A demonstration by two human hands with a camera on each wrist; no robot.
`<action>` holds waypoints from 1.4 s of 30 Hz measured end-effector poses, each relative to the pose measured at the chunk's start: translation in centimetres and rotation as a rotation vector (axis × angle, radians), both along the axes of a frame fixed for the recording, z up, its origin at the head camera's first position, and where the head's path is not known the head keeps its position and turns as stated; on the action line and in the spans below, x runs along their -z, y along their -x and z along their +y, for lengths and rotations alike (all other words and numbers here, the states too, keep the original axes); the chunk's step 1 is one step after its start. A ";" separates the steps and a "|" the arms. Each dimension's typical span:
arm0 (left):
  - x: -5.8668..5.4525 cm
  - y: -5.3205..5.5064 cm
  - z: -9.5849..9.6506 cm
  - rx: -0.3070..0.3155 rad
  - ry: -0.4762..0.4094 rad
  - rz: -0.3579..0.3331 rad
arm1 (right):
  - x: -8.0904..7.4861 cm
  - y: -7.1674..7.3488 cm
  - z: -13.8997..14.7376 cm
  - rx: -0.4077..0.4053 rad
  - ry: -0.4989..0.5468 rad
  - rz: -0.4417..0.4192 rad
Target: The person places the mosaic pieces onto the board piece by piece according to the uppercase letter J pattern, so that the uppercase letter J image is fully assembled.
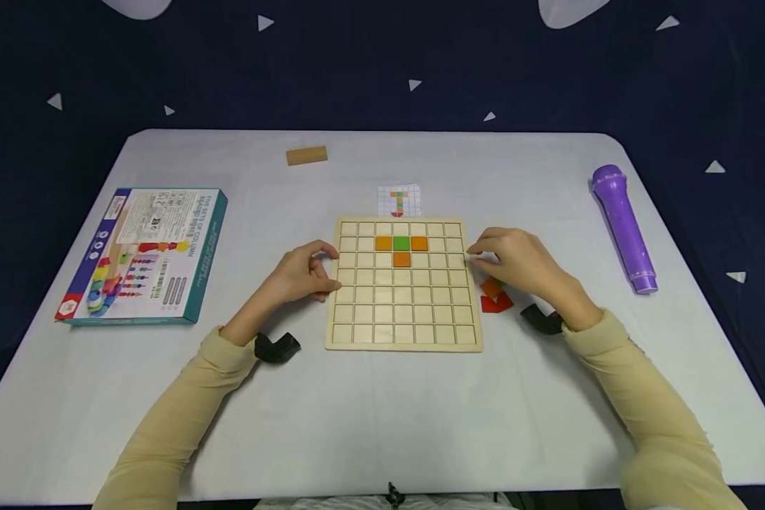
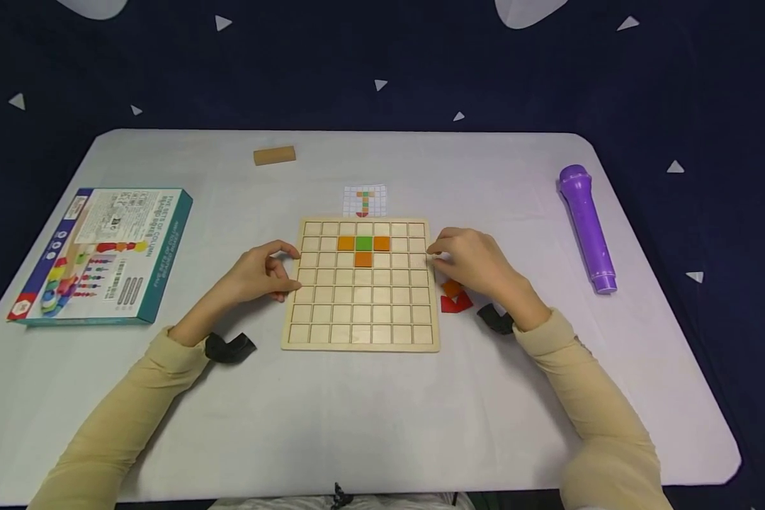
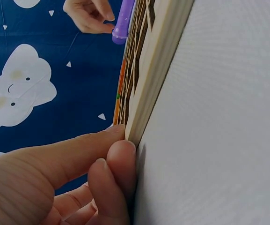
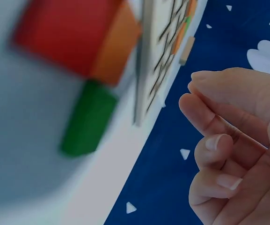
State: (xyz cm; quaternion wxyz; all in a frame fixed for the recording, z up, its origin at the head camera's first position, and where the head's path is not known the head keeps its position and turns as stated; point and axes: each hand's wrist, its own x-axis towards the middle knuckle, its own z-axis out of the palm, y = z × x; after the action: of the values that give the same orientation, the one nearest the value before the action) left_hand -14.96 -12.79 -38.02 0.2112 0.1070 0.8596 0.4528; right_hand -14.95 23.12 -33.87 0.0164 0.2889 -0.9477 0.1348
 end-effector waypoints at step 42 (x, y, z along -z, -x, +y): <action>0.1 0.1 0.0 -0.007 -0.017 0.008 | 1.5 -0.9 4.4 0.040 -0.037 -0.087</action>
State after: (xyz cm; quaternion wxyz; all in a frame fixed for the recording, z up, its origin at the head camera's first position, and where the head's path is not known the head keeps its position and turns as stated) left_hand -15.06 -12.77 -38.16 0.2050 0.1075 0.8570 0.4604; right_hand -14.07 27.56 -35.34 -0.0276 0.2639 -0.9554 0.1295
